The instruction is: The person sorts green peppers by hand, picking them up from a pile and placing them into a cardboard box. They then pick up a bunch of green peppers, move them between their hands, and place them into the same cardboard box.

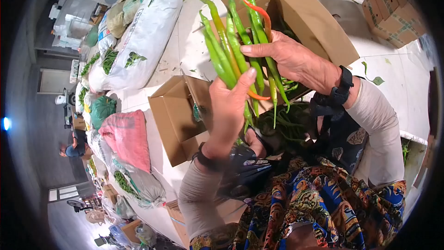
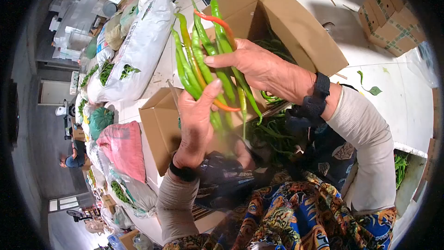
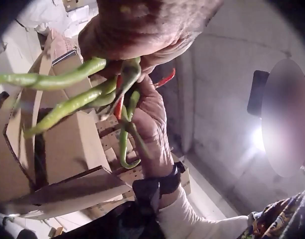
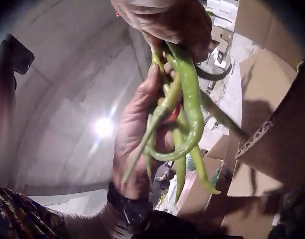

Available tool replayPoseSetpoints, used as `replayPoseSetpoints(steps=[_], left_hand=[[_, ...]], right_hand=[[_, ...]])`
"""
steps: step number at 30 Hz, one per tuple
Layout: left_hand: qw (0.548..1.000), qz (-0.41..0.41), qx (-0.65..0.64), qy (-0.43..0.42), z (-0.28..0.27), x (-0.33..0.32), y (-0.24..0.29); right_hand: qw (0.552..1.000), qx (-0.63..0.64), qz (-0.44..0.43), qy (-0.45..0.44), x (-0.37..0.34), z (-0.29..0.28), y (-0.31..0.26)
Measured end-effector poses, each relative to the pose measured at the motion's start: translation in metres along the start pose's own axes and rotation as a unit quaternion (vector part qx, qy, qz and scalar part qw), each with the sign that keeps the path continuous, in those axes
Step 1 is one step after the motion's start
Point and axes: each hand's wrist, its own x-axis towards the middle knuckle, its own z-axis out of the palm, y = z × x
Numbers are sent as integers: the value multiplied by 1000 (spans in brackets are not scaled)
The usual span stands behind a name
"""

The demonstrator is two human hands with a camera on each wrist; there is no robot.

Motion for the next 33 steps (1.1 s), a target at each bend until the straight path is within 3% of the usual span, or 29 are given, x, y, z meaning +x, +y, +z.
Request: replayPoseSetpoints(steps=[4,11,14,19,21,27,29,33], left_hand=[[998,10,-51,42,1,4,9],[999,-17,-33,16,2,8,10],[994,9,100,43,1,17,3],[991,-44,128,23,-8,24,-13],[997,-21,-69,7,-8,26,-13],[993,-3,-115,-22,-7,24,16],[993,10,-119,-15,-9,26,11],[995,-8,-96,-30,-14,26,7]], right_hand=[[1000,-6,-5,-15,4,-9,-6],[1000,-7,13,6,2,-5,-2],[998,48,31,20,1,3,0],[997,28,60,41,1,4,6],[998,19,64,10,2,3,5],[997,0,63,-40,2,1,0],[993,-111,10,-31,4,-5,4],[987,-145,54,-35,3,-8,7]])
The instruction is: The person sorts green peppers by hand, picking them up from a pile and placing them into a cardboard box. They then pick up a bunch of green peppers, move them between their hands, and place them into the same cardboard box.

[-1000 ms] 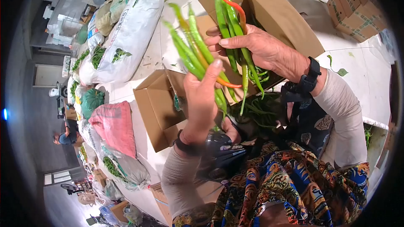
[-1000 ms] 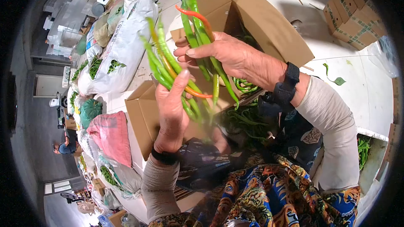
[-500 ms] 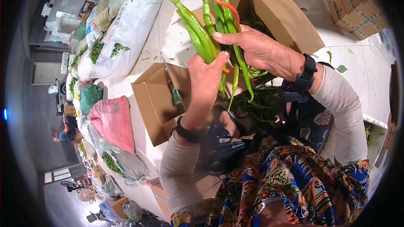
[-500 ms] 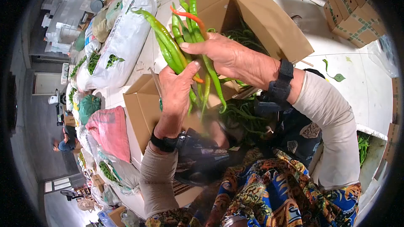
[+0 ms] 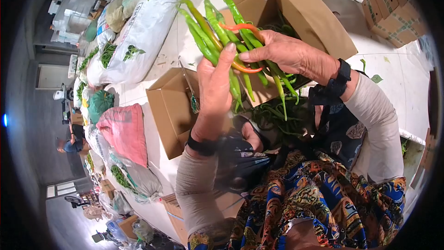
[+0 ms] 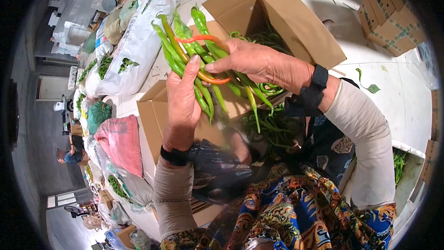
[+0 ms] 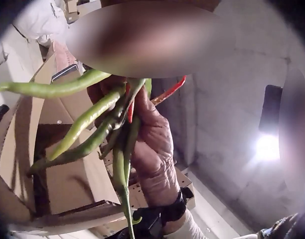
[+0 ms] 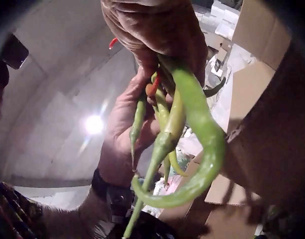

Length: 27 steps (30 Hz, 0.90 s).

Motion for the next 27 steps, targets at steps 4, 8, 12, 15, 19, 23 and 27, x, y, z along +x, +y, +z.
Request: replayPoseSetpoints(steps=[4,8,12,15,19,23,27], left_hand=[[995,42,85,21,0,-1,-5],[976,68,199,50,1,-4,0],[957,60,274,71,3,-5,6],[968,28,243,50,0,-6,3],[982,45,183,22,-6,-6,3],[986,31,159,39,-2,-8,13],[979,-9,204,-12,0,-15,22]], right_hand=[[1000,15,5,19,1,2,10],[999,1,-17,27,-1,6,10],[997,-33,-34,55,-5,13,8],[999,1,-23,38,-10,14,-4],[998,53,-25,17,-13,11,-9],[988,122,-36,92,-4,10,-3],[981,157,-1,116,-1,-1,-16]])
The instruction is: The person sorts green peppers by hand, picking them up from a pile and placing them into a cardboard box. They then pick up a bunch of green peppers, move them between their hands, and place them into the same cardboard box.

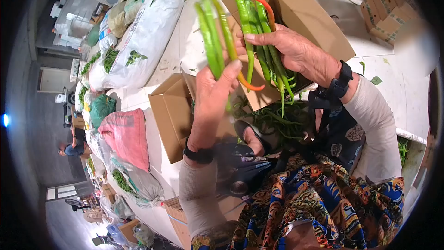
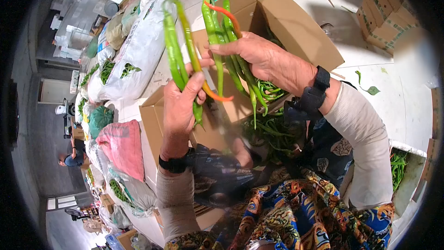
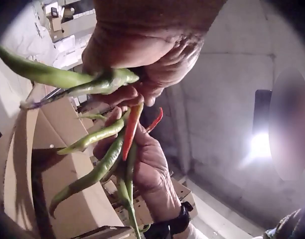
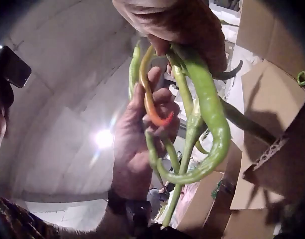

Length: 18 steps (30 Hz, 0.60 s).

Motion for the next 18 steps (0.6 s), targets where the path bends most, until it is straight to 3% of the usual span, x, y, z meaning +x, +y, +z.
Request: replayPoseSetpoints(steps=[2,5,7,8,12,15,17,18], left_hand=[[995,-36,77,-53,0,-2,-4],[995,-57,45,-67,8,-4,-1],[996,-55,25,-57,9,-3,-5],[997,-53,5,-50,10,-2,-6],[997,-54,-4,-53,13,-1,-10],[992,-104,36,-58,11,0,-8],[983,-45,-176,-29,11,2,-2],[977,-53,-193,-77,-1,4,-3]], right_hand=[[1000,9,2,-6,-1,-3,-1],[1000,22,-6,-20,-2,-5,0],[997,47,-41,-51,-6,-3,-6],[996,40,-6,-76,-3,-10,-8],[996,14,-35,-76,-8,1,-4],[998,-2,-18,-53,-8,1,-5],[997,-2,-28,-72,-2,-8,-6],[995,-2,-38,-92,1,-10,-8]])
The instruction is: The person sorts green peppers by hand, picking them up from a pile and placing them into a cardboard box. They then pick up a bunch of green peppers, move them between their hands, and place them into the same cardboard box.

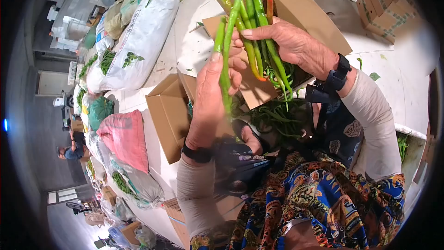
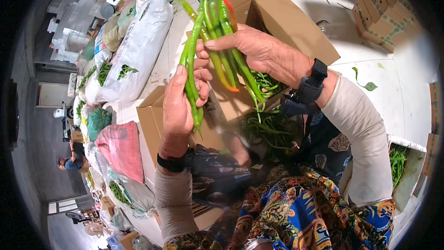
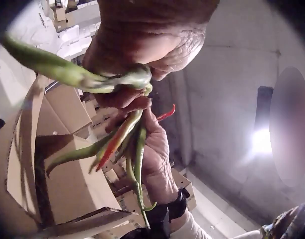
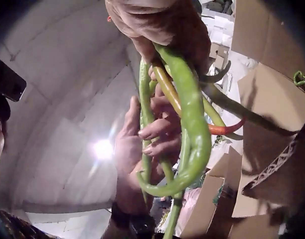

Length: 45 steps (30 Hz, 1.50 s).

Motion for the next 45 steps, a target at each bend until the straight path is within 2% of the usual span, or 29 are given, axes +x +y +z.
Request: replayPoseSetpoints(steps=[4,6,8,10,11,12,19,20,21,23,24,25,27,28,29,31,33,35,36,40,43,45], left_hand=[[998,27,7,49,-6,1,-8],[996,72,6,53,-11,3,-8],[995,68,-13,76,-9,2,-5],[993,63,-34,94,-13,2,-4],[994,64,-76,52,-22,1,-5],[991,64,-118,10,-28,0,-4],[965,133,-222,47,-38,1,2],[951,132,-279,-6,-42,0,1],[951,132,-280,-8,-45,-1,-2],[954,151,-244,-93,-49,-1,-4],[961,156,-216,-74,-44,-1,-5],[961,155,-215,-76,-35,-2,-4],[980,128,-142,47,-12,-2,0],[982,127,-121,64,-5,-1,-1],[982,126,-121,66,0,0,-2],[989,118,-80,37,7,3,-3],[991,111,-52,60,17,5,-6],[991,95,10,91,20,8,-12],[990,103,11,95,18,11,-16],[991,97,-8,95,16,12,-17],[990,107,-18,89,15,9,-19],[992,104,-12,67,10,10,-20]], right_hand=[[999,-5,-12,-33,2,-6,2],[999,-18,-10,-45,5,-9,6],[998,-24,-34,-45,7,-13,10],[1000,-9,-15,-17,2,-4,5],[1000,7,4,11,0,-1,3],[1000,11,-6,-6,2,-3,4],[999,46,-19,11,-1,-1,-6],[999,41,-18,28,-2,2,-8],[999,40,-20,28,-3,2,-5],[996,-64,-60,1,-1,-1,-2],[983,-148,-105,40,-4,6,1],[982,-147,-107,40,-4,7,5],[914,-359,-146,116,0,7,12],[894,-397,-169,122,1,7,13],[894,-397,-168,122,-2,7,14],[851,-490,-157,110,-7,16,10],[841,-501,-186,87,-9,15,18],[774,-577,-250,73,-8,14,27],[762,-588,-261,68,-8,17,29],[758,-588,-272,71,-6,18,29],[758,-581,-294,35,-8,19,25],[836,-522,-168,-15,-11,17,16]])
